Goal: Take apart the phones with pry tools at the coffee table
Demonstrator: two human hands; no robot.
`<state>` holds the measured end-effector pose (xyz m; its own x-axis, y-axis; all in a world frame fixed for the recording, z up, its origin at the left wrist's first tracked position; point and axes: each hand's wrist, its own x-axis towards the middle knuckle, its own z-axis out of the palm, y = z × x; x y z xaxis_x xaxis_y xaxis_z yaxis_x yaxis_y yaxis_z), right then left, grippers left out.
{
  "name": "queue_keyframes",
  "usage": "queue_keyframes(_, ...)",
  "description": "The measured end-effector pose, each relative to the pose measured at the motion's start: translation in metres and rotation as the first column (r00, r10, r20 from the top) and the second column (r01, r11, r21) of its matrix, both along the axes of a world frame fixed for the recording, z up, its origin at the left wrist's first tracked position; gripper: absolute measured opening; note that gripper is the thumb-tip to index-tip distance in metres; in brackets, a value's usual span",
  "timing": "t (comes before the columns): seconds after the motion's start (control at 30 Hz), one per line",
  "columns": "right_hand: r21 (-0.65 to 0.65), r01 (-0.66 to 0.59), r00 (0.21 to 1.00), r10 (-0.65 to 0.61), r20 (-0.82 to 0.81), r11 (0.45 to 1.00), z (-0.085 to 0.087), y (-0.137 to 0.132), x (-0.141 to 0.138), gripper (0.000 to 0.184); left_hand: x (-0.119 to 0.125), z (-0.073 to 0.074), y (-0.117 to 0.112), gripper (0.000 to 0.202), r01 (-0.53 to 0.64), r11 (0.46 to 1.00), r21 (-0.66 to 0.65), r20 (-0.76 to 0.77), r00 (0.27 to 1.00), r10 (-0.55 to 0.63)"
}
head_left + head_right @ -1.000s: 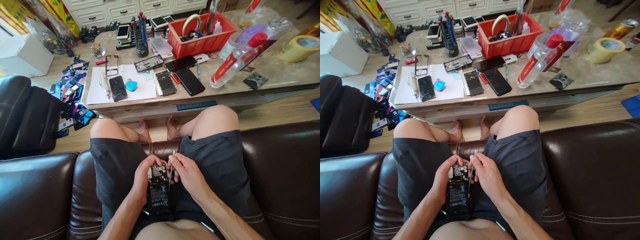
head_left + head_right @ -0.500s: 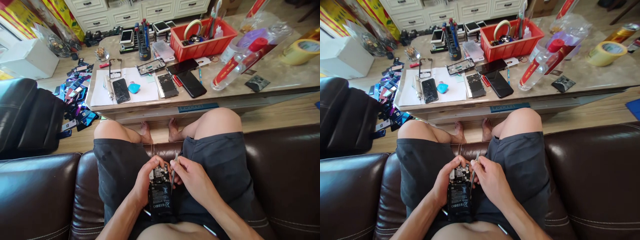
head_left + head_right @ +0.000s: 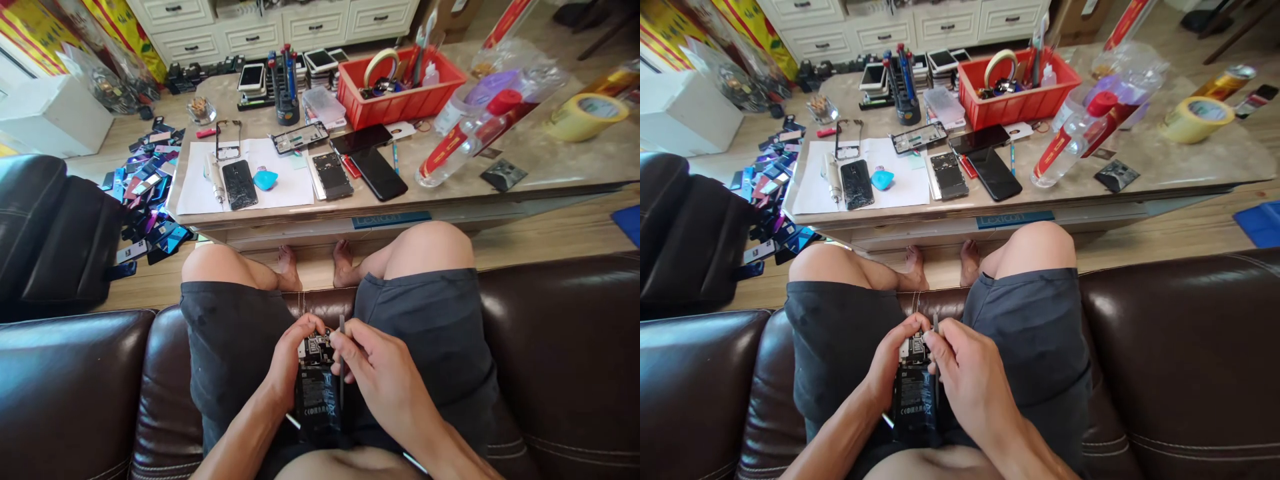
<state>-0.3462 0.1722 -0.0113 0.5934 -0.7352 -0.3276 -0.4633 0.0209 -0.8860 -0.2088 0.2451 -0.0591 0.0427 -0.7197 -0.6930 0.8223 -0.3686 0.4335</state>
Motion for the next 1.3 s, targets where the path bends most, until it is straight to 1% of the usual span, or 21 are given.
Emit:
queue_keyframes(0.03,-0.003,0.019,1.0,-0.019,0.024,1.0,0.001,-0.009,0.0,0.045,0.001,0.001,0.0,0.022,-0.003,1.0,-0.026,-0.029,1.0,0.002)
queue_keyframes(0.1,0.015,0.127,0.987,-0.128,0.102,0.992,0.001,-0.034,0.0,0.043,0.001,0.005,0.001,0.028,-0.006,0.996,-0.088,-0.096,0.995,-0.002)
queue_keyframes(0.17,0.055,0.268,0.942,-0.274,0.194,0.962,-0.001,-0.069,0.001,0.042,0.002,0.007,0.006,0.037,-0.011,0.994,-0.111,-0.144,0.99,-0.005)
queue_keyframes(0.23,0.052,0.357,0.898,-0.358,0.253,0.933,-0.003,-0.109,0.007,0.045,0.002,0.006,0.013,0.046,0.007,0.996,-0.09,-0.193,0.981,-0.025)
queue_keyframes(0.3,-0.032,0.363,0.904,-0.343,0.256,0.931,-0.005,-0.151,0.023,0.046,0.003,0.005,0.019,0.055,0.042,0.995,-0.085,-0.239,0.969,-0.062)
queue_keyframes(0.37,-0.132,0.31,0.937,-0.28,0.207,0.941,-0.006,-0.187,0.048,0.04,0.007,0.007,0.019,0.058,0.013,0.994,-0.107,-0.247,0.968,-0.04)
queue_keyframes(0.43,-0.252,0.237,0.971,-0.227,0.069,0.938,-0.006,-0.217,0.083,0.031,0.014,0.014,0.013,0.052,-0.11,0.985,-0.131,-0.224,0.971,0.079)
queue_keyframes(0.5,-0.34,0.152,0.976,-0.194,-0.095,0.928,-0.006,-0.238,0.123,0.025,0.023,0.023,0.003,0.042,-0.257,0.955,-0.147,-0.199,0.953,0.226)
queue_keyframes(0.63,-0.415,0.063,0.957,-0.173,-0.233,0.908,-0.005,-0.262,0.197,0.021,0.043,0.043,-0.02,0.031,-0.498,0.836,-0.229,-0.167,0.867,0.47)
queue_keyframes(0.7,-0.44,0.042,0.941,-0.184,-0.285,0.897,-0.005,-0.269,0.222,0.018,0.052,0.051,-0.027,0.031,-0.576,0.778,-0.251,-0.141,0.817,0.559)
queue_keyframes(0.77,-0.454,0.036,0.924,-0.203,-0.323,0.89,-0.004,-0.274,0.237,0.02,0.06,0.059,-0.032,0.031,-0.63,0.738,-0.24,-0.106,0.773,0.625)
queue_keyframes(0.83,-0.472,0.033,0.918,-0.213,-0.335,0.881,0.001,-0.274,0.24,0.024,0.066,0.066,-0.036,0.031,-0.675,0.703,-0.227,-0.082,0.732,0.676)
queue_keyframes(0.9,-0.509,0.024,0.928,-0.209,-0.308,0.86,0.01,-0.264,0.229,0.027,0.071,0.07,-0.04,0.033,-0.708,0.669,-0.226,-0.066,0.697,0.714)
queue_keyframes(0.97,-0.564,0.007,0.963,-0.158,-0.219,0.826,0.019,-0.237,0.206,0.025,0.075,0.069,-0.044,0.034,-0.725,0.649,-0.233,-0.052,0.675,0.736)
queue_keyframes(1.0,-0.588,-0.008,0.981,-0.107,-0.16,0.809,0.021,-0.217,0.19,0.022,0.076,0.067,-0.047,0.034,-0.725,0.644,-0.244,-0.047,0.672,0.739)
queue_keyframes(1.03,-0.617,-0.013,1.0,-0.006,-0.029,0.787,0.021,-0.195,0.173,0.023,0.075,0.065,-0.051,0.035,-0.721,0.643,-0.259,-0.044,0.674,0.737)
queue_keyframes(1.1,-0.638,-0.045,0.975,0.173,0.14,0.768,0.015,-0.148,0.139,0.03,0.07,0.057,-0.058,0.033,-0.703,0.65,-0.289,-0.064,0.692,0.719)
queue_keyframes(1.13,-0.633,-0.075,0.959,0.229,0.165,0.771,0.009,-0.125,0.124,0.032,0.066,0.053,-0.062,0.032,-0.693,0.656,-0.3,-0.078,0.703,0.707)
queue_keyframes(1.17,-0.653,-0.087,0.955,0.25,0.161,0.753,0.002,-0.105,0.112,0.032,0.059,0.049,-0.066,0.03,-0.683,0.663,-0.307,-0.09,0.714,0.694)
queue_keyframes(1.23,-0.718,-0.063,0.97,0.213,0.121,0.694,-0.013,-0.076,0.095,0.035,0.043,0.042,-0.071,0.028,-0.673,0.677,-0.298,-0.105,0.728,0.677)
queue_keyframes(1.3,-0.765,-0.014,0.988,0.125,0.088,0.644,-0.027,-0.061,0.087,0.038,0.025,0.036,-0.07,0.03,-0.671,0.687,-0.278,-0.095,0.731,0.676)
